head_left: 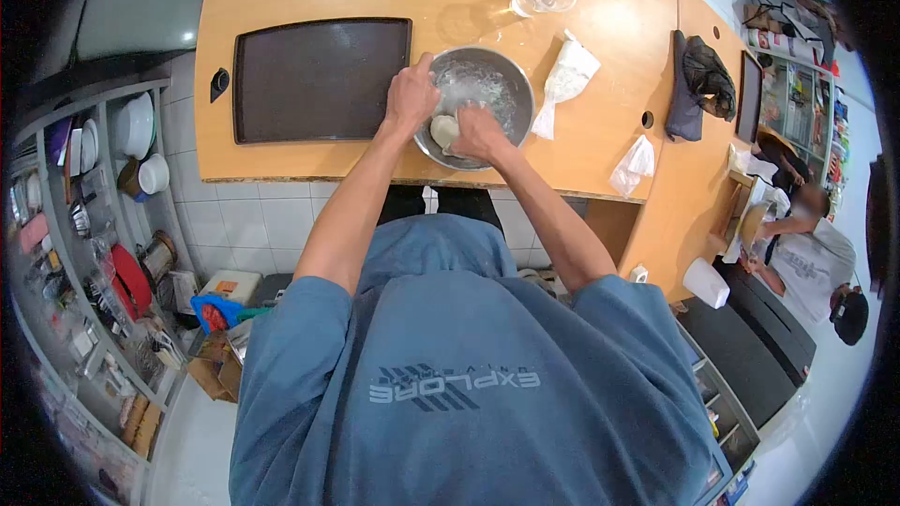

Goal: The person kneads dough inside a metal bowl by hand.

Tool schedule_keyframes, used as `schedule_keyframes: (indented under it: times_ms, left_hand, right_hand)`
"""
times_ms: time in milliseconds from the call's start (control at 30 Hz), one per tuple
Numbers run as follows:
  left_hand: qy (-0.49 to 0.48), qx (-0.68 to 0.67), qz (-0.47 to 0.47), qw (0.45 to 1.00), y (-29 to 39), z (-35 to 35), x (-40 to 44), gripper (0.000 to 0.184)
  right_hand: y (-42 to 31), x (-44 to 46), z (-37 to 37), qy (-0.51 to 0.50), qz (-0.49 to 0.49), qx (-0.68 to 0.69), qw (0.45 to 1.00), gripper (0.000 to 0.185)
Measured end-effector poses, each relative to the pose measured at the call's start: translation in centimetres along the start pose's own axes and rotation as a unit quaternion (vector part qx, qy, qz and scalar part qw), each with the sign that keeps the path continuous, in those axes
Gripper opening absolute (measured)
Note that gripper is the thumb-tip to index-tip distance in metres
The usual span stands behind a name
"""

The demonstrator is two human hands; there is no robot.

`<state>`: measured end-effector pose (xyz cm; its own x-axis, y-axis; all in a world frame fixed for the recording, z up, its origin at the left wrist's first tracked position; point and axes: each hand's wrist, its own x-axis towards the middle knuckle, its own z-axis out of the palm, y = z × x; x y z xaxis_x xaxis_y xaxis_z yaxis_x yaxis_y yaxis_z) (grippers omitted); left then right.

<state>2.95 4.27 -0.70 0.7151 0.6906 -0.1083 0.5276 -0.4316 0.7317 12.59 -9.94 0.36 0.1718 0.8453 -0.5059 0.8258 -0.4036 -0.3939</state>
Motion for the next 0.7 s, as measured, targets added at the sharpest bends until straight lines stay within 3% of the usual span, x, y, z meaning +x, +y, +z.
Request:
schedule_keyframes:
  times_ms: [100, 200, 267, 300, 400, 500, 633, 700]
  left_hand:
    - [0.006, -0.003, 0.0, 1.0, 0.1, -0.2, 0.1, 0.024]
    - [0.02, -0.008, 0.011, 1.0, -0.5, -0.2, 0.5, 0.023]
    - [0.017, -0.006, 0.006, 1.0, -0.7, -0.3, 0.5, 0.024]
    - [0.009, -0.004, -0.003, 1.0, -0.5, -0.5, 0.6, 0.024]
    - [-0.022, -0.006, -0.032, 0.999, -0.4, -0.8, 0.6, 0.029]
    - [-0.03, -0.019, -0.038, 0.999, -0.3, -0.9, 0.7, 0.03]
    - [-0.008, -0.041, -0.022, 0.999, -0.4, -0.9, 0.7, 0.023]
    - [-0.021, -0.04, -0.034, 0.998, -0.4, -1.0, 0.6, 0.022]
  right_hand:
    - [0.9, -0.2, 0.5, 0.032, 0.0, 0.059, 0.998, 0.046]
    - [0.9, -1.3, -0.1, 0.164, -0.005, 0.136, 0.977, 0.042]
    - [1.3, -1.9, -1.3, 0.084, 0.067, 0.286, 0.952, 0.047]
    - [1.3, -2.2, -2.2, 0.043, 0.103, 0.358, 0.927, 0.049]
    - [0.9, -2.2, -4.2, 0.133, 0.186, 0.559, 0.797, 0.065]
    - [1.2, -1.1, -4.8, 0.266, 0.105, 0.532, 0.797, 0.077]
    - [1.1, -0.8, -5.0, 0.136, 0.036, 0.456, 0.879, 0.076]
    - [1.1, -0.7, -3.4, 0.126, 0.041, 0.361, 0.923, 0.066]
